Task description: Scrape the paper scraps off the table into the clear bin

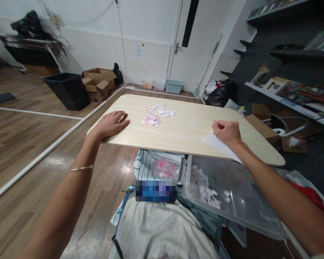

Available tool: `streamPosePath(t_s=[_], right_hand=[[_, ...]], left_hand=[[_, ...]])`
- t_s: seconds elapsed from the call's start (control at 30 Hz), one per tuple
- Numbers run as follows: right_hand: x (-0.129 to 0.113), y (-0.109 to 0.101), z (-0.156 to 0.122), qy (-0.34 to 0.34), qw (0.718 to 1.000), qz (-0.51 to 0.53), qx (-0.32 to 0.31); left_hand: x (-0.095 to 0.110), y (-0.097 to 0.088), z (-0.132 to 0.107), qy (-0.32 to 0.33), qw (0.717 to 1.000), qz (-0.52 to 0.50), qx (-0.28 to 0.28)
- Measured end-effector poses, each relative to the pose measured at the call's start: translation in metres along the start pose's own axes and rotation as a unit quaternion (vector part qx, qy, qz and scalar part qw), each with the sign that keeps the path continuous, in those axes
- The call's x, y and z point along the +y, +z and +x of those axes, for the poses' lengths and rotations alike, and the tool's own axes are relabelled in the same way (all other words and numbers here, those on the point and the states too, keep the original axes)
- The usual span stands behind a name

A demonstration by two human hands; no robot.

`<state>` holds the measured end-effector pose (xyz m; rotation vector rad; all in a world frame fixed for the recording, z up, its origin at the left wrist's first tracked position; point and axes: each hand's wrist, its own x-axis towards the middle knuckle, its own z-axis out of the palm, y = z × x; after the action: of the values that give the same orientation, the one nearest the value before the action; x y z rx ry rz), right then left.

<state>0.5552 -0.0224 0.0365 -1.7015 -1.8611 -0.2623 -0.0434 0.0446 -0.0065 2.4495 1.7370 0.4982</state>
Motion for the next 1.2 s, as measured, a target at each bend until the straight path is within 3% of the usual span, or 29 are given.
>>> streamPosePath(t_s=[0.27, 0.4, 0.6, 0.83, 0.97, 1.07, 1.2], right_hand=[[-0.004, 0.0, 0.0, -0.003, 1.0, 0.013, -0.003], [-0.018, -0.003, -0.004, -0.002, 1.0, -0.013, -0.021], [-0.034, -0.009, -0.009, -0.026, 0.999, -0.017, 0.009], [-0.027, -0.009, -0.011, 0.052, 0.998, -0.012, -0.021], [-0.032, -0.01, -0.008, 0.029, 0.999, 0.034, -0.005], [-0.034, -0.021, -0.003, -0.006, 0.998, 0.052, -0.02], [-0.024, -0.049, -0.004, -0.054, 0.992, 0.056, -0.103]], left_hand=[[0.005, -0.004, -0.002, -0.006, 1.0, -0.002, -0.007], [0.006, -0.005, -0.003, -0.005, 1.0, 0.001, -0.012], [0.008, -0.006, -0.003, -0.007, 1.0, -0.001, -0.008], [0.008, -0.006, -0.003, -0.004, 1.0, 0.004, -0.018], [0.008, -0.004, -0.003, -0.009, 1.0, 0.001, -0.013], [0.009, -0.004, -0.004, -0.012, 1.0, -0.005, -0.01], [0.01, -0.004, -0.004, -0.014, 1.0, -0.011, -0.01]])
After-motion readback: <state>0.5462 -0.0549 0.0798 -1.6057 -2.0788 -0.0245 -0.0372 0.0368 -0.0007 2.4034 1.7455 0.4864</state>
